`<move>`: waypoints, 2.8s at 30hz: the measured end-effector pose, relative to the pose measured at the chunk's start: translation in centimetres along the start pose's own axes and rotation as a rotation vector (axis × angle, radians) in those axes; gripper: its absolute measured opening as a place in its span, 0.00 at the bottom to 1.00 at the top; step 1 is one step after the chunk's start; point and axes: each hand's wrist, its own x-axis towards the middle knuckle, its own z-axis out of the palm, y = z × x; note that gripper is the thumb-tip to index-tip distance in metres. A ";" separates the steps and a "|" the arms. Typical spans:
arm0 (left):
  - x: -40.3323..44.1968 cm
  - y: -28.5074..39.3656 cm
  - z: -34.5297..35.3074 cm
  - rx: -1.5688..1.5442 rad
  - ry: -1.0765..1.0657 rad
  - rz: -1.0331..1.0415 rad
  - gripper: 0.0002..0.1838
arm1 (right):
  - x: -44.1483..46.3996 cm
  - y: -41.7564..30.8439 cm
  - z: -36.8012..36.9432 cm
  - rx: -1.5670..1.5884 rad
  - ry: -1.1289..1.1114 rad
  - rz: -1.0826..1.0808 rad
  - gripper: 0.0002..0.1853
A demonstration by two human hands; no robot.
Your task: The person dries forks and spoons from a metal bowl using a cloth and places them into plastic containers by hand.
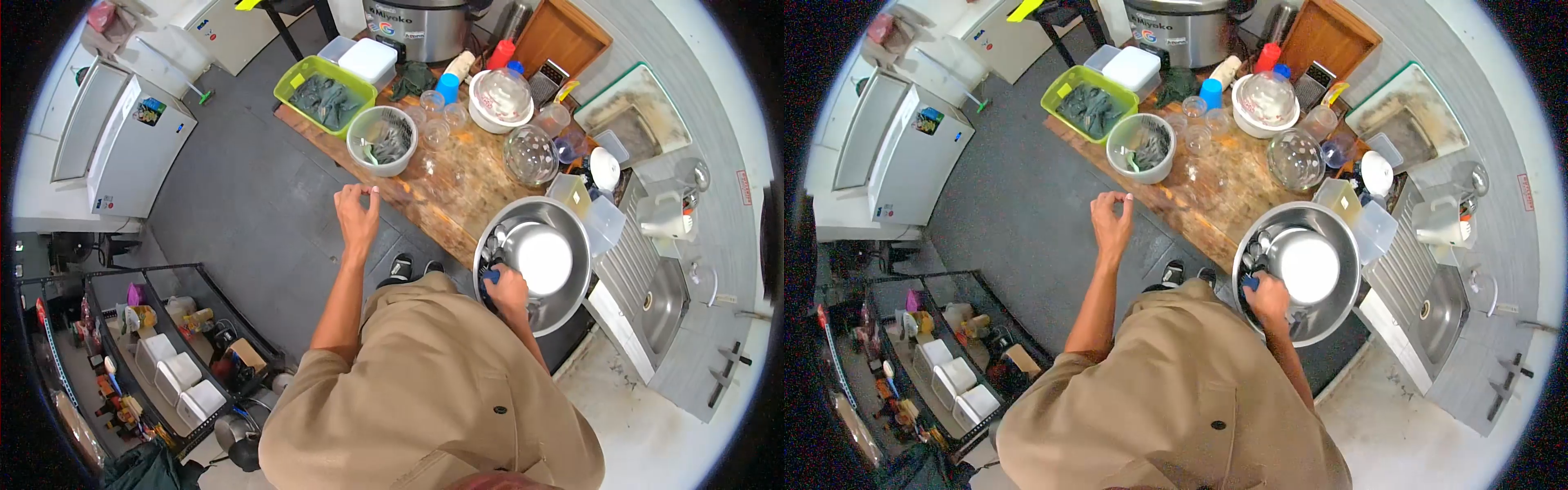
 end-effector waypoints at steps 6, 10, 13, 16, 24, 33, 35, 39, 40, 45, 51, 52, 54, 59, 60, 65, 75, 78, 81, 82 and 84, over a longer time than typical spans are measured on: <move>4.3 -0.5 2.9 0.060 -0.002 0.073 0.08 | 1.9 0.8 1.6 0.078 -0.005 0.032 0.18; 7.3 -1.5 4.5 0.232 0.019 0.219 0.07 | 2.5 2.2 2.1 0.151 0.038 0.044 0.18; 9.7 -2.7 5.8 0.547 -0.071 0.284 0.06 | 2.5 3.0 2.5 0.268 0.084 -0.039 0.16; 11.0 -4.2 7.4 0.803 -0.112 0.216 0.11 | 2.5 3.5 2.8 0.272 0.021 -0.053 0.16; 12.9 -5.4 10.3 0.993 -0.403 0.015 0.18 | 2.0 3.4 1.0 0.232 -0.063 -0.198 0.16; 12.4 -4.2 10.1 0.944 -0.252 0.099 0.16 | 2.3 4.9 1.2 0.215 -0.193 -0.211 0.18; 12.2 -3.9 9.2 0.916 -0.204 0.115 0.13 | 1.6 4.6 0.4 0.242 -0.206 -0.234 0.18; 11.5 -1.2 5.6 0.755 0.007 0.102 0.07 | 2.8 6.1 1.1 0.296 -0.268 -0.294 0.17; 11.3 0.0 4.1 0.752 0.022 0.102 0.07 | 3.3 6.4 1.3 0.252 -0.295 -0.260 0.16; 9.1 4.4 -1.6 0.463 0.313 0.056 0.07 | 2.5 4.8 0.2 0.405 -0.093 -0.187 0.16; 5.9 5.9 -2.3 0.101 0.273 -0.044 0.08 | 3.4 3.4 -0.7 0.830 0.108 -0.028 0.17; 5.4 5.9 -2.1 -0.005 0.249 -0.057 0.09 | 3.9 3.2 -0.9 1.010 0.043 -0.037 0.18; 3.9 6.4 -1.2 -0.091 0.194 -0.050 0.11 | 5.2 4.1 1.5 1.294 0.043 0.071 0.16; 0.1 8.6 -0.9 -0.293 -0.063 -0.057 0.13 | 1.9 -1.6 -2.1 1.759 -0.022 0.265 0.19; -0.5 8.8 -0.7 -0.301 -0.055 -0.050 0.13 | 1.7 -2.4 -2.7 1.822 -0.039 0.323 0.21; -2.6 8.9 -0.5 -0.389 -0.221 -0.088 0.16 | 1.0 -4.1 -3.1 1.989 0.018 0.395 0.31; -1.3 9.1 2.1 -0.696 -0.185 -0.153 0.15 | 4.5 0.2 -2.1 1.980 -0.080 0.049 0.35; -0.2 8.9 3.1 -0.749 -0.292 -0.180 0.14 | 5.8 1.1 -2.5 2.093 -0.143 0.009 0.31; 1.4 10.3 3.6 -0.762 -0.311 -0.209 0.14 | 7.6 2.8 -1.9 2.068 0.007 -0.009 0.26; 1.9 10.2 4.5 -0.741 -0.294 -0.196 0.15 | 7.0 1.1 -3.4 2.056 0.092 0.041 0.23; 2.9 10.5 5.8 -0.767 -0.301 -0.195 0.15 | 7.2 0.6 -5.1 2.185 0.037 0.114 0.17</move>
